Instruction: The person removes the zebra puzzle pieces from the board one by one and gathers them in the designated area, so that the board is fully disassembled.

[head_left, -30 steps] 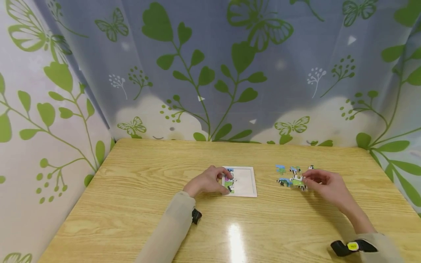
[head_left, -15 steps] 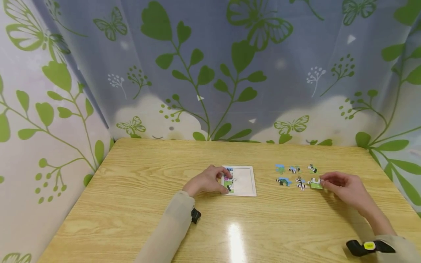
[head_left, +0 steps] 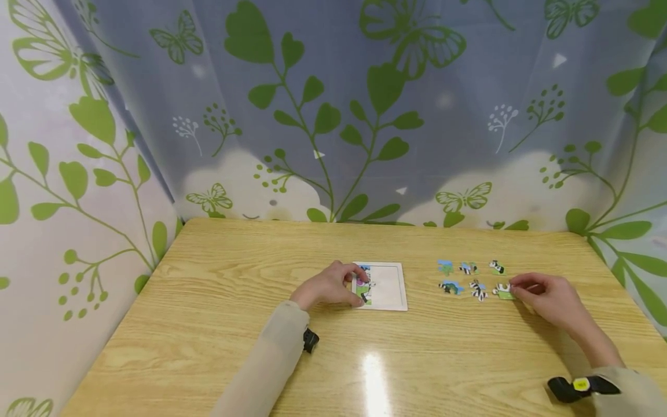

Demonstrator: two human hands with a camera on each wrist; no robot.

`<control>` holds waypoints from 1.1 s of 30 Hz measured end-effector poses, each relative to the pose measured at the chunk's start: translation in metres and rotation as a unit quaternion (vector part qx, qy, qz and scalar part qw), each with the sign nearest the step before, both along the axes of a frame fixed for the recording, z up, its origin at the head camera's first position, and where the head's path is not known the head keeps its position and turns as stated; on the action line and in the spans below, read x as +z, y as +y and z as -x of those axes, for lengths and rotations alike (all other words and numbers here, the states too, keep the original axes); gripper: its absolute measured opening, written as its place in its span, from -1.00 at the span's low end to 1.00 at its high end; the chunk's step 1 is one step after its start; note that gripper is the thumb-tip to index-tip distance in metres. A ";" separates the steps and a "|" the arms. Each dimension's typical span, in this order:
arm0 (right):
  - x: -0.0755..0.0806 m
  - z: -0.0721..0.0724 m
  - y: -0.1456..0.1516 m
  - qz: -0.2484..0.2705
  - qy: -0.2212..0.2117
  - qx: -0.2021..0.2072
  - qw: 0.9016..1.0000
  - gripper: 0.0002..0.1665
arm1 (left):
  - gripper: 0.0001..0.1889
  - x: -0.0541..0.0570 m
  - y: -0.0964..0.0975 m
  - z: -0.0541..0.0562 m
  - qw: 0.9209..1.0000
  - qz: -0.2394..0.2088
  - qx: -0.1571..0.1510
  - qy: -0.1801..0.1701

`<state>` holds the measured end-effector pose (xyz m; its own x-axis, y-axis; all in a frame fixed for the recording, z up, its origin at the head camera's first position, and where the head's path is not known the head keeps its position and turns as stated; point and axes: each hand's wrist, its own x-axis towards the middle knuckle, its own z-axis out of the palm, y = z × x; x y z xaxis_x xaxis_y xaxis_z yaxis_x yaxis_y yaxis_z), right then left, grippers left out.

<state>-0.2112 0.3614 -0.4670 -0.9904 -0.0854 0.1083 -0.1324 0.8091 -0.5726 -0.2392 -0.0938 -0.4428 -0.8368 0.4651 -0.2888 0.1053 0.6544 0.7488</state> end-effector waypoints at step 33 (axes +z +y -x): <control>0.018 0.022 -0.117 0.087 -0.014 0.114 0.990 -0.71 | -0.43 0.000 -0.013 0.015 0.997 0.033 0.015 0.066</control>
